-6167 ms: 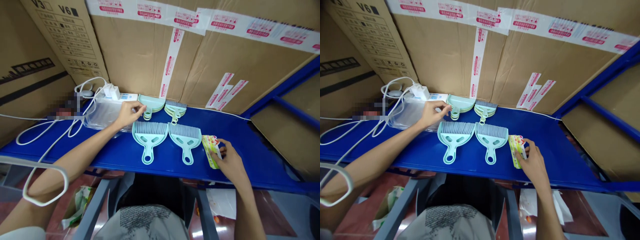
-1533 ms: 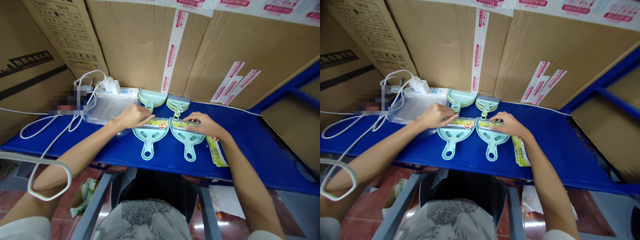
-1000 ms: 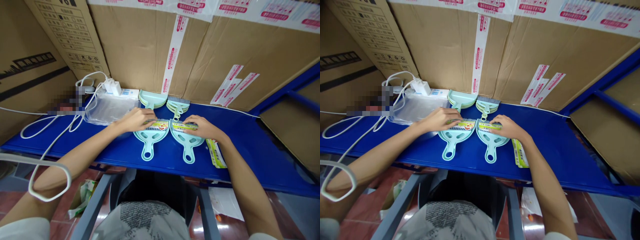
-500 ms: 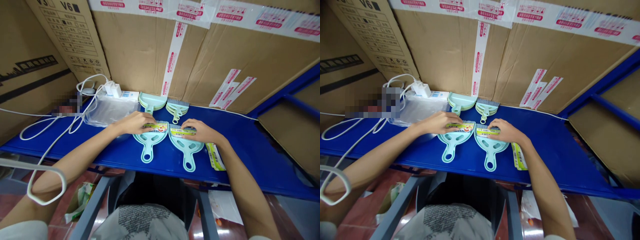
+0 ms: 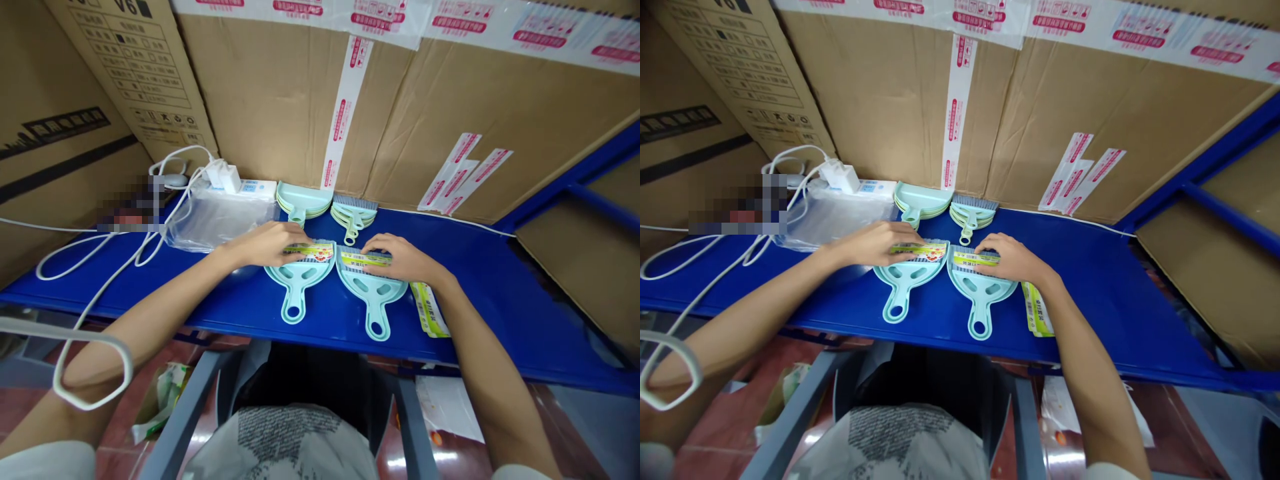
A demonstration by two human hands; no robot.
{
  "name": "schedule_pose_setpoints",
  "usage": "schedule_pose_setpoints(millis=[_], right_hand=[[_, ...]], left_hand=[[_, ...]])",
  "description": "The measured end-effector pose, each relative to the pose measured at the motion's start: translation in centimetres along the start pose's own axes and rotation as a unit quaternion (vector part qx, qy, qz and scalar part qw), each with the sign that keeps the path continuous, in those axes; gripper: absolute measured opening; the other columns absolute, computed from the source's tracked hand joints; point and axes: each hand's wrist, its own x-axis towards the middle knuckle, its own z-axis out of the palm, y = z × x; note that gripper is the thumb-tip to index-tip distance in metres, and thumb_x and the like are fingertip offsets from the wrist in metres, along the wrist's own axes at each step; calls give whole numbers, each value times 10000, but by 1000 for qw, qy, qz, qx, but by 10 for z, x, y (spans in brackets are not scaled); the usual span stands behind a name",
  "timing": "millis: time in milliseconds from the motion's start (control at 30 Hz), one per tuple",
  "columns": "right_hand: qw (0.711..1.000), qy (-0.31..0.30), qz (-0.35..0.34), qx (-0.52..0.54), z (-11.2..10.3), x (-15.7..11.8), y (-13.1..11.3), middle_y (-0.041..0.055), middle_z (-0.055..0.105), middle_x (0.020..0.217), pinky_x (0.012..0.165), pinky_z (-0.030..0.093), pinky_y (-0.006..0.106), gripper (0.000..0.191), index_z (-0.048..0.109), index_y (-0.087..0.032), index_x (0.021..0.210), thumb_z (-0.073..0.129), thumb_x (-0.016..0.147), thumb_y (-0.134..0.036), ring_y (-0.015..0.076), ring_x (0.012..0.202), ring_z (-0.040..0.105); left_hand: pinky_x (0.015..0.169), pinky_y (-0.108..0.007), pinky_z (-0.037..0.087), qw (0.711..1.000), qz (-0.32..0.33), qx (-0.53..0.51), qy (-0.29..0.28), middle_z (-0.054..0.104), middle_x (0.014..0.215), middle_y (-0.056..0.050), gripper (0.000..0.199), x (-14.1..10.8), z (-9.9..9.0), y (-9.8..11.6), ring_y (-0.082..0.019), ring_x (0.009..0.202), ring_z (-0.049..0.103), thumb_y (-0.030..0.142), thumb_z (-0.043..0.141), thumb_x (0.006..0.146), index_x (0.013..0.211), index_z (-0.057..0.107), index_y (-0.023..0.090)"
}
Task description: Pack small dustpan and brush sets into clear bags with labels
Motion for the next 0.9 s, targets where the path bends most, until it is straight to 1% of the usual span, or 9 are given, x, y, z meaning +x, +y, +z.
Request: schedule_pose_setpoints(millis=[167,367,533,733,900], right_hand=[[1000,-3,4,8,0,0,0,115,757,1222,1032,518,506,398,785,-242,1101,743,911,-589,339,1167,698],[1000,5,10,10,-4,-2,1,108,764,1233,1028,517,511,389,786,-254,1153,714,931,-565,342,1170,697],[1000,12,14,8,-7,-3,3,98,767,1221,1014,516,497,390,783,-255,1176,705,945,-560,328,1136,696],[1000,0,7,14,-4,-2,5,104,759,1226,1033,511,509,421,785,-252,1150,756,898,-589,338,1168,689],[1000,1,-3,13,-2,-2,6,107,759,1200,1037,512,510,405,787,-251,1114,751,905,-595,334,1151,694]], left_hand=[[958,-425,622,1000,6,-23,-8,793,1196,-158,363,0,0,-2,-286,1086,767,374,586,1086,1304,759,140],[949,-414,623,1000,19,-22,2,801,1175,-148,322,0,-1,-3,-279,1084,764,346,589,1077,1262,780,164],[964,-435,623,999,16,-27,5,798,1184,-163,361,-1,-1,-3,-290,1095,765,382,586,1083,1284,781,155],[943,-406,625,999,13,-28,14,808,1158,-140,313,-1,0,-3,-273,1071,770,356,620,1059,1248,797,181],[949,-422,627,999,11,-33,13,805,1164,-149,307,-1,1,-2,-285,1080,769,335,635,1045,1254,796,178]])
